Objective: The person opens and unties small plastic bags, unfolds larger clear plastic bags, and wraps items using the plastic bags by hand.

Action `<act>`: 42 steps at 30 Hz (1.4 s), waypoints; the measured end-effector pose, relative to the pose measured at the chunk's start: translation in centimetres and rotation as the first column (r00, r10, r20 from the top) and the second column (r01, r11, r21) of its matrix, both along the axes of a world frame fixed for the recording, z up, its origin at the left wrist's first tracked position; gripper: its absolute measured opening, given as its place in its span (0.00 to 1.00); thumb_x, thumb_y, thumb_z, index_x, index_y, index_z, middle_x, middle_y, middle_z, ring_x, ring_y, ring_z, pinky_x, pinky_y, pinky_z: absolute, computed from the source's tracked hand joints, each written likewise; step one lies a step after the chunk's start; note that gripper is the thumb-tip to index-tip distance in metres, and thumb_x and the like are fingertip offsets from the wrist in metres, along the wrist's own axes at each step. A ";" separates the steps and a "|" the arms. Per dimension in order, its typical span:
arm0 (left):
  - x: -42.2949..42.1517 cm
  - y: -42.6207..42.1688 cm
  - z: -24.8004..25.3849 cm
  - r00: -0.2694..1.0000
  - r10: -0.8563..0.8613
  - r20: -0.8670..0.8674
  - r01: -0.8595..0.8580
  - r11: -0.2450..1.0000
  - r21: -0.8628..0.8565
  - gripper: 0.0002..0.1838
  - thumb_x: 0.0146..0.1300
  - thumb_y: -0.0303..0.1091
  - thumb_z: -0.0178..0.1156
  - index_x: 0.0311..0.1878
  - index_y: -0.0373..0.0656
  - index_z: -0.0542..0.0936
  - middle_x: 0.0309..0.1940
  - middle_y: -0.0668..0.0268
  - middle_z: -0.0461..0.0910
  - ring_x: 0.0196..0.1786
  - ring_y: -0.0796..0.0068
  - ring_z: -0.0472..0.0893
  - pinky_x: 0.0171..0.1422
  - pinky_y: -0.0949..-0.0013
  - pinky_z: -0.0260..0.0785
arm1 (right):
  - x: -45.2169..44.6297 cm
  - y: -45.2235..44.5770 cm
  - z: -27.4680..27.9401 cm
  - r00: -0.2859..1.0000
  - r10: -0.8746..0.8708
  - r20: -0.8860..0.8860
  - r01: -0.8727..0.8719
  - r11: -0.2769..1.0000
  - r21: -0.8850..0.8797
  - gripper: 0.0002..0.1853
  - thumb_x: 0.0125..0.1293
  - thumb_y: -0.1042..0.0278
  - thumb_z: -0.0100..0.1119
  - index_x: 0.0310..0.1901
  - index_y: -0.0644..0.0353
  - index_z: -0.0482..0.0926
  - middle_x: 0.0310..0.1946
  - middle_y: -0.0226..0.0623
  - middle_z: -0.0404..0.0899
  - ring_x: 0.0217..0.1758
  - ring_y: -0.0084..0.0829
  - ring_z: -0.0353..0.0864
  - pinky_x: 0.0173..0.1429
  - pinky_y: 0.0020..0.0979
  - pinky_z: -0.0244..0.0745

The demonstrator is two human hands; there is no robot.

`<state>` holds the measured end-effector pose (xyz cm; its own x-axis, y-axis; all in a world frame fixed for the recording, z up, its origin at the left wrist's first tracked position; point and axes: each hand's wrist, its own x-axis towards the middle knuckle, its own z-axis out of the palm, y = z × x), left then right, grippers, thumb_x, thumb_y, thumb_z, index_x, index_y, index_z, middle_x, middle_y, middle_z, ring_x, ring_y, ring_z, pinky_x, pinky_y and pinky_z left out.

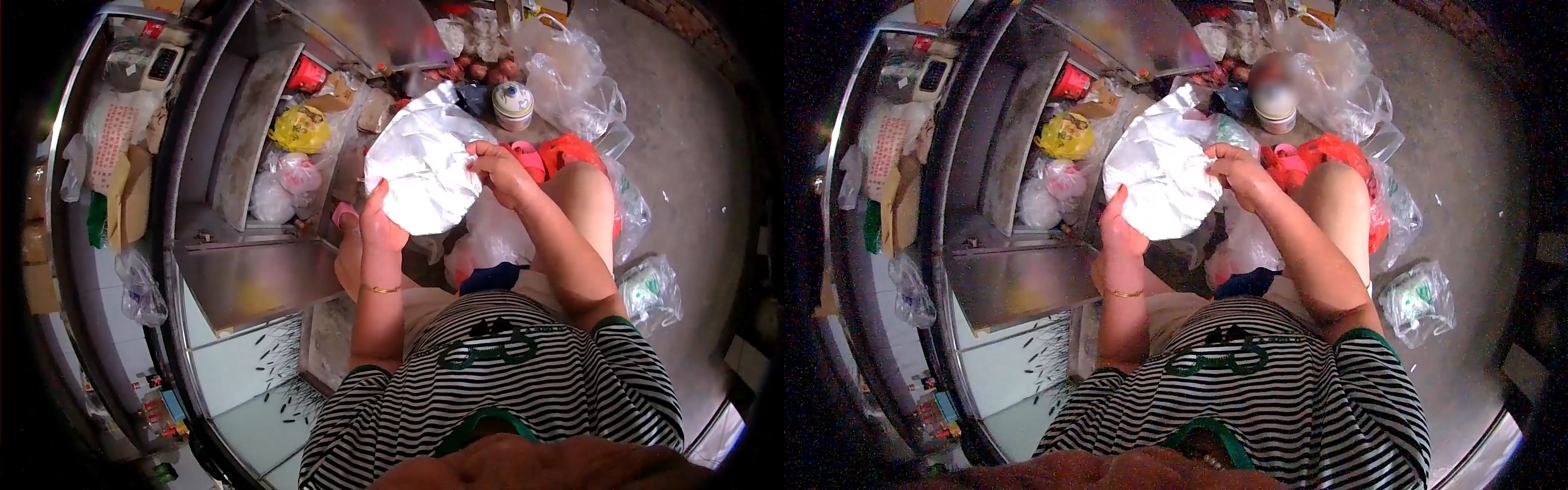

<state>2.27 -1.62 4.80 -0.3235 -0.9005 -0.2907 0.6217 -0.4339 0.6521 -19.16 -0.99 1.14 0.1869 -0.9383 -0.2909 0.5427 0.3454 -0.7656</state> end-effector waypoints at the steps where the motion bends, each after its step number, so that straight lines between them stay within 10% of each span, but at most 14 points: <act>1: 0.0 0.0 -0.1 1.000 -0.006 -0.014 0.006 1.000 -0.001 0.24 0.63 0.36 0.49 0.60 0.36 0.63 0.57 0.58 0.70 0.59 0.60 0.69 0.64 0.58 0.59 | -0.1 0.0 0.1 1.000 0.015 -0.003 -0.015 1.000 0.001 0.11 0.53 0.76 0.51 0.40 0.57 0.74 0.30 0.25 0.75 0.31 0.16 0.71 0.34 0.18 0.61; 10: -0.1 0.1 0.3 0.995 0.025 0.101 -0.023 1.000 -0.021 0.21 0.62 0.33 0.50 0.58 0.38 0.67 0.54 0.59 0.72 0.56 0.64 0.72 0.61 0.61 0.62 | 0.5 0.3 0.3 0.995 0.095 -0.017 -0.096 0.987 -0.131 0.11 0.56 0.75 0.53 0.42 0.61 0.76 0.32 0.25 0.76 0.31 0.17 0.72 0.34 0.20 0.65; 19: 3.1 -2.0 -5.1 0.756 0.564 0.331 -0.607 0.794 0.031 0.14 0.60 0.32 0.52 0.49 0.41 0.72 0.46 0.61 0.74 0.50 0.63 0.73 0.55 0.60 0.65 | 0.9 -0.8 -3.2 0.960 -0.134 -0.247 0.084 0.975 -0.205 0.15 0.57 0.74 0.54 0.47 0.65 0.74 0.36 0.34 0.79 0.37 0.24 0.75 0.42 0.25 0.70; 24: -0.7 0.6 -3.8 0.928 0.081 0.363 -0.019 0.985 -0.173 0.17 0.57 0.28 0.52 0.51 0.38 0.70 0.45 0.62 0.75 0.48 0.67 0.74 0.52 0.67 0.65 | 1.7 -0.1 -2.8 0.724 -0.211 -0.657 -0.035 0.940 -0.340 0.17 0.57 0.75 0.52 0.50 0.67 0.70 0.38 0.42 0.76 0.42 0.31 0.76 0.46 0.27 0.70; 28: -6.0 2.4 -2.1 0.945 0.096 0.313 -0.032 0.978 -0.204 0.14 0.60 0.29 0.49 0.50 0.39 0.70 0.47 0.61 0.74 0.52 0.67 0.72 0.58 0.66 0.62 | 3.6 1.1 -2.1 0.622 -0.315 -0.717 -0.130 0.861 -0.492 0.25 0.48 0.77 0.51 0.52 0.67 0.69 0.40 0.57 0.73 0.46 0.51 0.74 0.50 0.38 0.71; 32: -3.9 0.5 -4.9 0.991 -0.078 0.108 0.097 0.978 -0.185 0.12 0.61 0.31 0.48 0.48 0.43 0.71 0.48 0.66 0.73 0.53 0.71 0.71 0.59 0.66 0.61 | 3.9 2.2 -0.1 0.592 -0.298 -0.749 -0.308 0.775 -0.552 0.30 0.46 0.75 0.52 0.56 0.68 0.64 0.38 0.54 0.71 0.46 0.50 0.70 0.49 0.38 0.71; 42: -2.6 -1.0 -4.7 0.976 0.087 0.201 -0.089 0.996 0.000 0.10 0.58 0.29 0.51 0.43 0.40 0.73 0.41 0.67 0.74 0.46 0.75 0.72 0.53 0.69 0.64 | 4.2 2.8 0.5 0.680 -0.294 -0.672 -0.296 0.728 -0.618 0.23 0.48 0.79 0.50 0.51 0.68 0.68 0.36 0.54 0.72 0.43 0.50 0.73 0.48 0.39 0.71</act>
<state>-0.34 -2.66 0.12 -0.1771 -0.9201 -0.3495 0.5148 -0.3892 0.7639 -14.93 1.84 1.66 0.2094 -0.9185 0.3355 -0.2471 -0.3817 -0.8907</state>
